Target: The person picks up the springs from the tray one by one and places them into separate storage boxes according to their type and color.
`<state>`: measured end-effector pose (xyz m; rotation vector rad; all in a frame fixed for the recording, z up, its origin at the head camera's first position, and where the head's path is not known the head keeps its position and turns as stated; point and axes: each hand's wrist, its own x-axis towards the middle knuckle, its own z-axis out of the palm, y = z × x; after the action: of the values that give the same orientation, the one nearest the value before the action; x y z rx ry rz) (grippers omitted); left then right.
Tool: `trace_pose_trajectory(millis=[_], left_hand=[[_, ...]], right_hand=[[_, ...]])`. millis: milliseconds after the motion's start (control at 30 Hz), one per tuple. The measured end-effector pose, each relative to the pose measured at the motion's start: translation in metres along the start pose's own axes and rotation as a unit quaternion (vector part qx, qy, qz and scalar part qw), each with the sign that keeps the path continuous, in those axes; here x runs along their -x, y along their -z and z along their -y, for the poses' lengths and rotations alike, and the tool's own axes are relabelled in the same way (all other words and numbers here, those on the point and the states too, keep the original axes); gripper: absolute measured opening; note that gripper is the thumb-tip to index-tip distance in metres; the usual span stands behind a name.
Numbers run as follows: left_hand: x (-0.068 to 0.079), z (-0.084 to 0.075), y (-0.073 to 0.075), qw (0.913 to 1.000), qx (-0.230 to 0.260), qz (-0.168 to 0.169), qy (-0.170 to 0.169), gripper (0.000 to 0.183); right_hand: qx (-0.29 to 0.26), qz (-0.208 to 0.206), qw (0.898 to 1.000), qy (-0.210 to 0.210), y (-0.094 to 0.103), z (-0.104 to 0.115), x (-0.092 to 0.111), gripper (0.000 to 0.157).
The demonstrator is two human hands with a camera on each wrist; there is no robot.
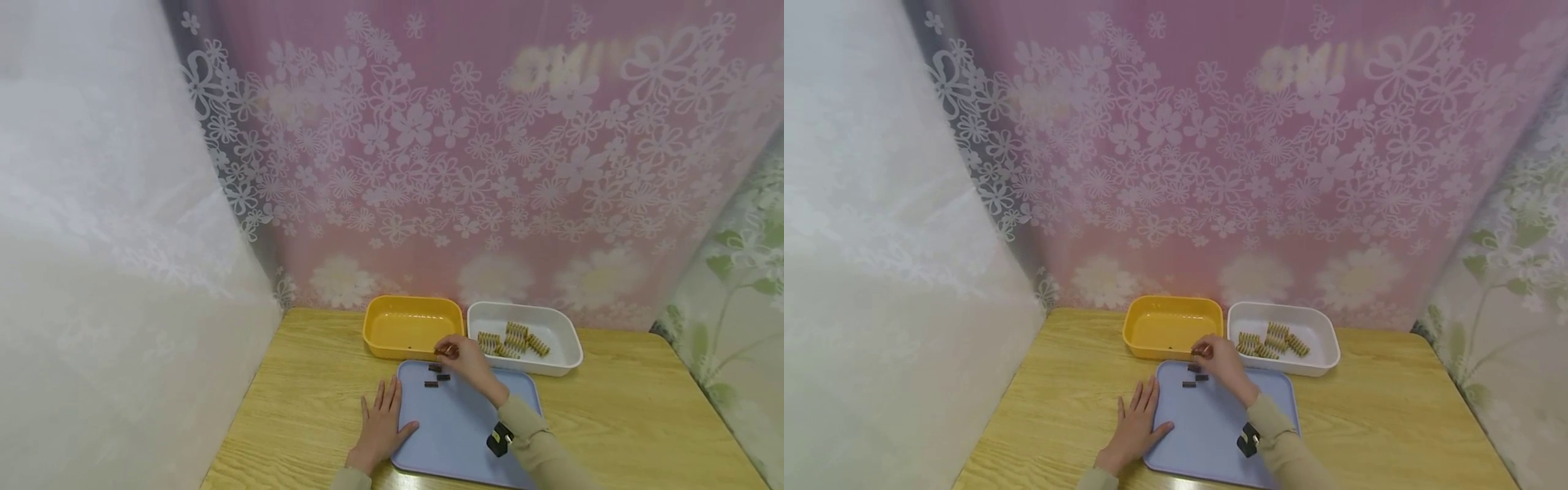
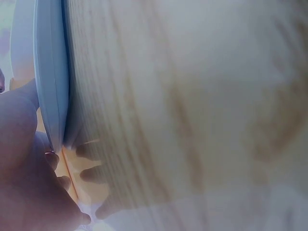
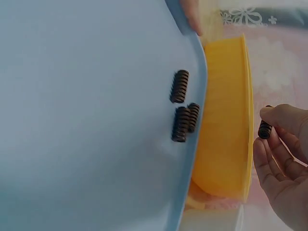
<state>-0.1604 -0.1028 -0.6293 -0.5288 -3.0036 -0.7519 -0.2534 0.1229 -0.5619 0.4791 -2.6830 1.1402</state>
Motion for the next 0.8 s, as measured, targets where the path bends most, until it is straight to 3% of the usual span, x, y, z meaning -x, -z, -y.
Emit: trace_pose_trajectory(millis=[467,800], left_hand=[[-0.002,0.003,0.002,0.9997,-0.025,0.006,0.003,0.089],[-0.003,0.005,-0.001,0.9993,-0.033,0.015,0.010,0.089]], right_hand=[[0.004,0.016,1.000,0.020,-0.002,-0.008,-0.054,0.013],[0.026,0.040,0.998,-0.028,-0.027,-0.018,-0.070,0.008]])
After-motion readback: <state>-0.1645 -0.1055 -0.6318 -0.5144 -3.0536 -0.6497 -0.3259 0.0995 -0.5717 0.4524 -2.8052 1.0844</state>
